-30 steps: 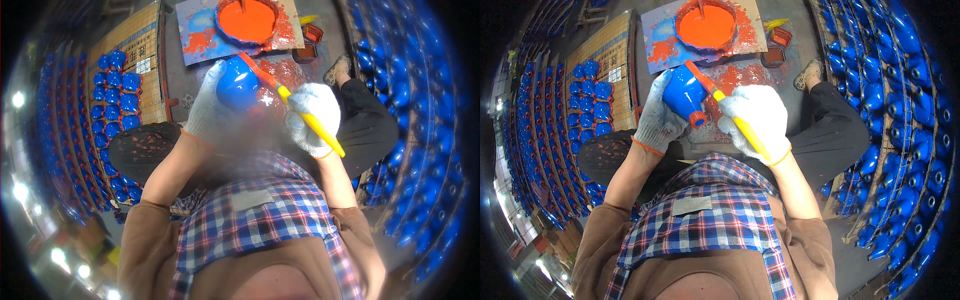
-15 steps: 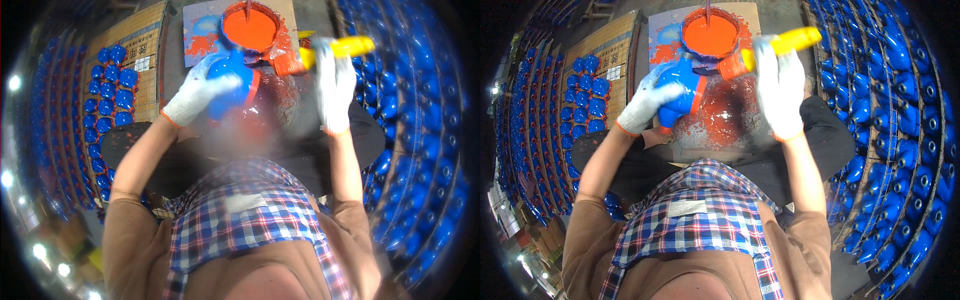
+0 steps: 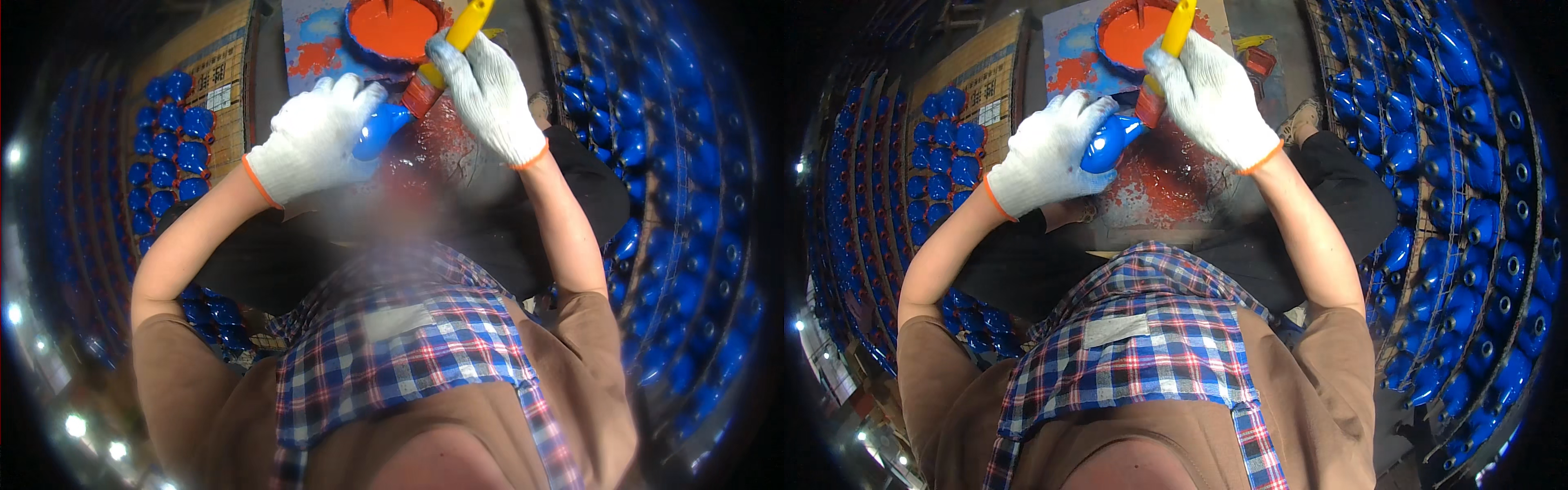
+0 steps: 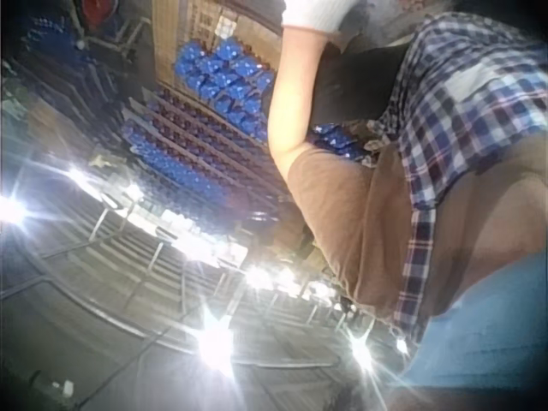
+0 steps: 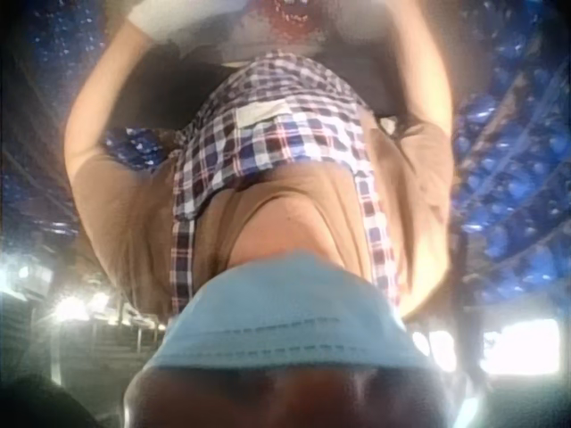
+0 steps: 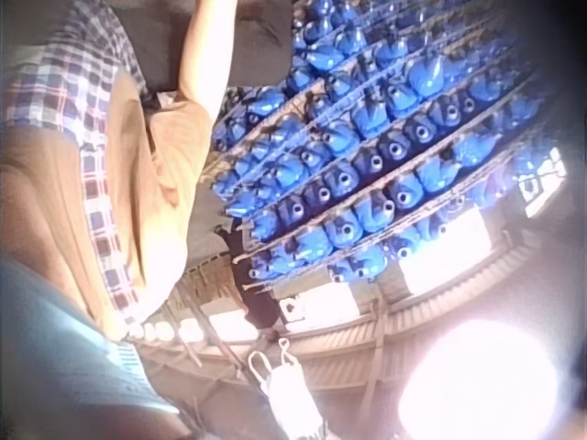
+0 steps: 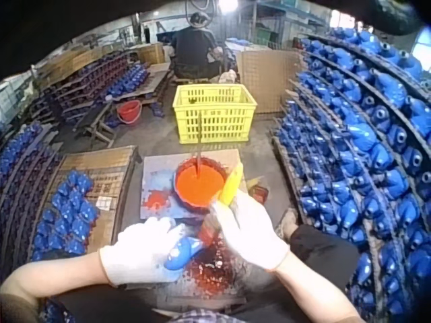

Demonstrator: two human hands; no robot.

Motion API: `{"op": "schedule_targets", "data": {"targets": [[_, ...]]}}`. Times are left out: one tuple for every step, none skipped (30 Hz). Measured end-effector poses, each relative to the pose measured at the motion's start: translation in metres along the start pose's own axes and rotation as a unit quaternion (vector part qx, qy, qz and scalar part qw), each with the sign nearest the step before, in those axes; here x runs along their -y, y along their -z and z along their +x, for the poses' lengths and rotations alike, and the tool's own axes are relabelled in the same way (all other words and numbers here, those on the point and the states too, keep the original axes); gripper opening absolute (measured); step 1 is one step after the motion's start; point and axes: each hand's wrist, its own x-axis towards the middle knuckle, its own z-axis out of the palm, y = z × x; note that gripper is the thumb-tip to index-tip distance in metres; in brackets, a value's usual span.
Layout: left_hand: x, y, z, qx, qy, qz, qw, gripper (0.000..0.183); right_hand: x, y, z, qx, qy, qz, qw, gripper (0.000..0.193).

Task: Painting blue objects with orange paint using a brush.

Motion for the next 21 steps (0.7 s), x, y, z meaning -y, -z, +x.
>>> {"op": "schedule_targets", "data": {"targets": [[0.002,-0.001,0.001,0.000,0.012,-0.047,0.999,0.064,0.004,0.000,-0.005,-0.023,0.003,-0.002,1.000,0.021],[0.005,-0.002,0.001,0.003,0.032,-0.086,0.996,0.061,0.007,0.000,-0.011,-0.029,0.005,0.008,1.000,0.019],[0.007,-0.004,0.001,0.024,0.066,-0.176,0.982,0.060,0.008,0.000,-0.016,-0.036,0.006,0.019,0.999,0.017],[0.010,-0.007,0.001,0.049,0.107,-0.257,0.959,0.060,0.009,0.000,-0.021,-0.041,0.012,0.026,0.999,0.016],[0.012,-0.010,0.000,0.074,0.148,-0.333,0.928,0.059,0.009,0.000,-0.025,-0.039,0.010,0.045,0.998,0.013],[0.014,-0.014,-0.002,0.090,0.180,-0.407,0.891,0.059,0.009,-0.001,-0.029,-0.044,0.004,0.072,0.996,0.013],[0.015,-0.018,-0.005,0.100,0.195,-0.570,0.792,0.051,0.009,-0.001,-0.034,-0.049,0.000,0.100,0.994,0.013],[0.014,-0.022,-0.008,0.013,0.086,-0.491,0.867,0.049,0.008,-0.001,-0.038,-0.060,0.005,0.123,0.991,0.013],[0.013,-0.025,-0.012,-0.078,-0.042,-0.393,0.915,0.047,0.009,0.000,-0.044,-0.054,-0.039,0.222,0.973,0.015],[0.007,-0.032,-0.014,-0.092,-0.033,-0.463,0.881,0.046,0.008,0.001,-0.048,-0.061,-0.039,0.225,0.972,0.016],[0.000,-0.037,-0.016,-0.068,0.018,-0.580,0.812,0.045,0.006,0.002,-0.052,-0.069,-0.040,0.228,0.970,0.016],[-0.008,-0.043,-0.018,-0.074,0.088,-0.639,0.761,0.043,0.004,0.003,-0.056,-0.077,-0.047,0.232,0.969,0.017],[-0.014,-0.047,-0.019,-0.125,0.078,-0.586,0.797,0.042,0.003,0.003,-0.060,-0.087,-0.071,0.262,0.958,0.019],[-0.020,-0.050,-0.022,-0.180,0.070,-0.528,0.827,0.040,0.000,0.003,-0.063,-0.099,-0.075,0.244,0.962,0.019],[-0.027,-0.054,-0.023,-0.227,0.067,-0.499,0.833,0.041,-0.004,0.002,-0.065,-0.109,-0.064,0.235,0.964,0.020],[-0.033,-0.057,-0.025,-0.211,0.106,-0.586,0.775,0.041,-0.008,0.001,-0.067,-0.117,-0.050,0.226,0.966,0.021],[-0.038,-0.060,-0.025,-0.196,0.128,-0.692,0.683,0.041,-0.012,-0.001,-0.069,-0.116,-0.073,0.238,0.961,0.022],[-0.040,-0.062,-0.026,-0.170,0.148,-0.798,0.560,0.041,-0.014,-0.003,-0.071,-0.117,-0.097,0.252,0.956,0.022],[-0.042,-0.065,-0.026,-0.136,0.159,-0.877,0.433,0.041,-0.017,-0.005,-0.073,-0.125,-0.116,0.268,0.948,0.023],[-0.042,-0.067,-0.026,-0.110,0.147,-0.915,0.360,0.041,-0.019,-0.008,-0.076,-0.124,-0.133,0.289,0.940,0.024],[-0.042,-0.070,-0.025,-0.084,0.138,-0.942,0.295,0.041,-0.020,-0.012,-0.078,-0.131,-0.147,0.313,0.929,0.025]]}}
